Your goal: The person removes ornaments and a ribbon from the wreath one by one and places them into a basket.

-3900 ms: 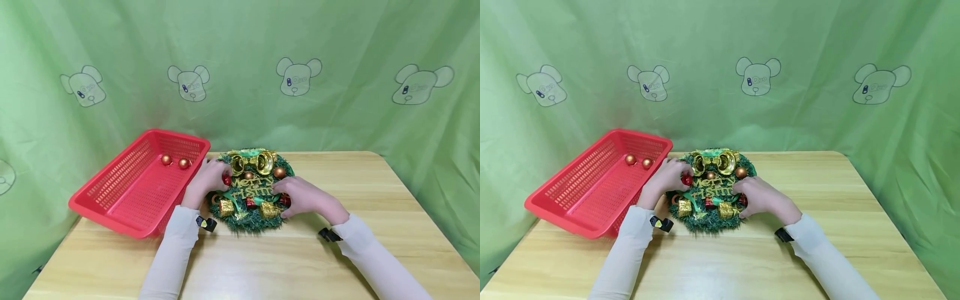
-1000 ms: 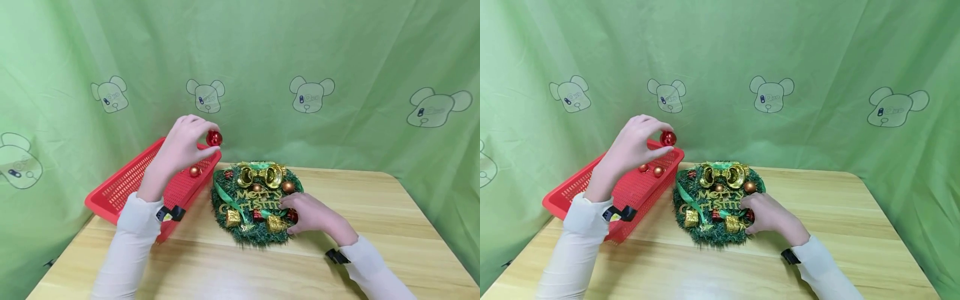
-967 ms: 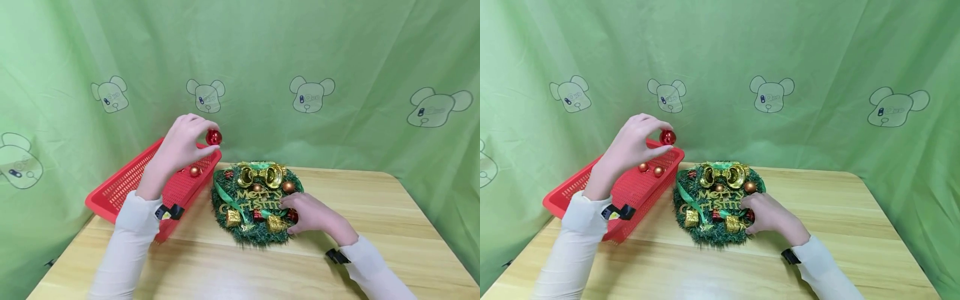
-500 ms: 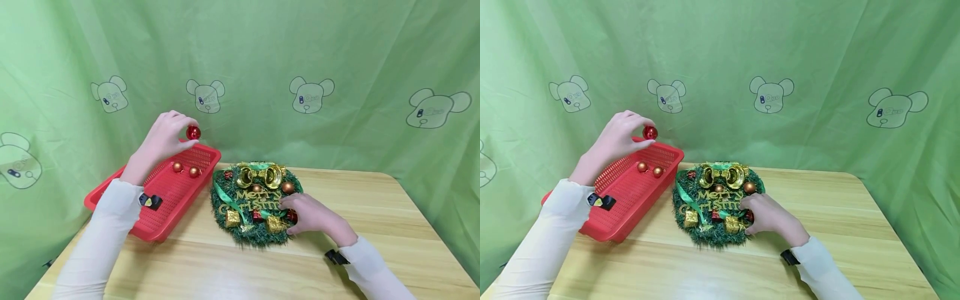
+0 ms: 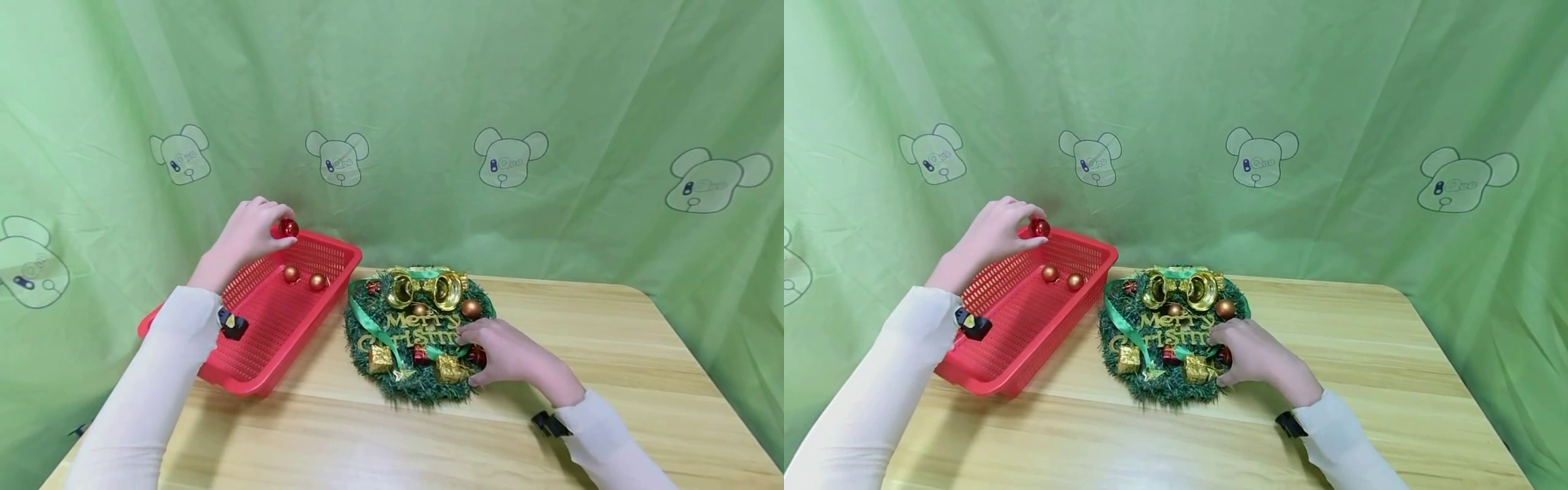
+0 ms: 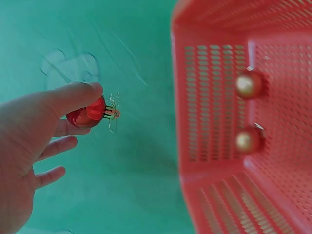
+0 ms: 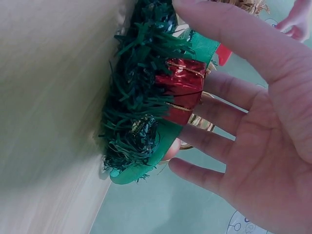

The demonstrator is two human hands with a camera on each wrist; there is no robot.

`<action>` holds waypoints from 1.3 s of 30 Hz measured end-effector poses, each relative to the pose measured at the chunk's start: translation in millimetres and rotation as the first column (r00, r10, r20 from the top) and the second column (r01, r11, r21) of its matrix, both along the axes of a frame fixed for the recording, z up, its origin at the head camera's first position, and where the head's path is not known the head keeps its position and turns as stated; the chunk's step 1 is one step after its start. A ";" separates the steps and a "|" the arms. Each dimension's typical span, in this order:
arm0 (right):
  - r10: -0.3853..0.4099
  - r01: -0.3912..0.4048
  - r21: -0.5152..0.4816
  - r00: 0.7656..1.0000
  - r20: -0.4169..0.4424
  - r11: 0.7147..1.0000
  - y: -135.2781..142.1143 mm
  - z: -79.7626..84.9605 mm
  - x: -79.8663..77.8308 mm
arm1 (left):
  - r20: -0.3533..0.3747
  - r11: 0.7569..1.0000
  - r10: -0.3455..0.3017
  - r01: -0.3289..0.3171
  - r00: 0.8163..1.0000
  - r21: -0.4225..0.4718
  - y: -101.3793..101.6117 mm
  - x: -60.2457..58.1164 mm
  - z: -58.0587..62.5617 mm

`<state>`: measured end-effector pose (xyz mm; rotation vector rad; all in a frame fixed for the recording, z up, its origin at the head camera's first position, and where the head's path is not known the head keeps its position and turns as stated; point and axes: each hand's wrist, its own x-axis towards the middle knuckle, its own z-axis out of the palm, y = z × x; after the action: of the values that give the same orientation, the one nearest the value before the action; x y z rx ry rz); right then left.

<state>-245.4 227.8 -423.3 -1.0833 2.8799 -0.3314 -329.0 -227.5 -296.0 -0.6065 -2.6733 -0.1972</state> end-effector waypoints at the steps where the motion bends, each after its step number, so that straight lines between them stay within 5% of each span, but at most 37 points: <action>1: 0.001 -0.001 0.000 1.000 -0.001 1.000 -0.1 0.0 0.2 | 0.006 1.000 0.005 -0.005 1.000 0.000 -3.0 -1.9 -3.2; 21: -0.010 0.010 -0.002 1.000 0.000 1.000 2.1 -3.1 2.1 | 0.010 0.980 0.160 -0.160 0.987 0.115 -38.0 -22.3 -59.0; 39: -0.001 0.001 -0.007 1.000 0.003 1.000 -0.4 1.4 4.7 | 0.108 0.981 0.195 -0.192 0.975 -0.042 -44.2 -33.1 -92.6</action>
<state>-240.7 227.4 -421.9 -1.0812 2.8795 -0.3437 -362.2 -271.7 -388.6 -0.3496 -2.8268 -0.1380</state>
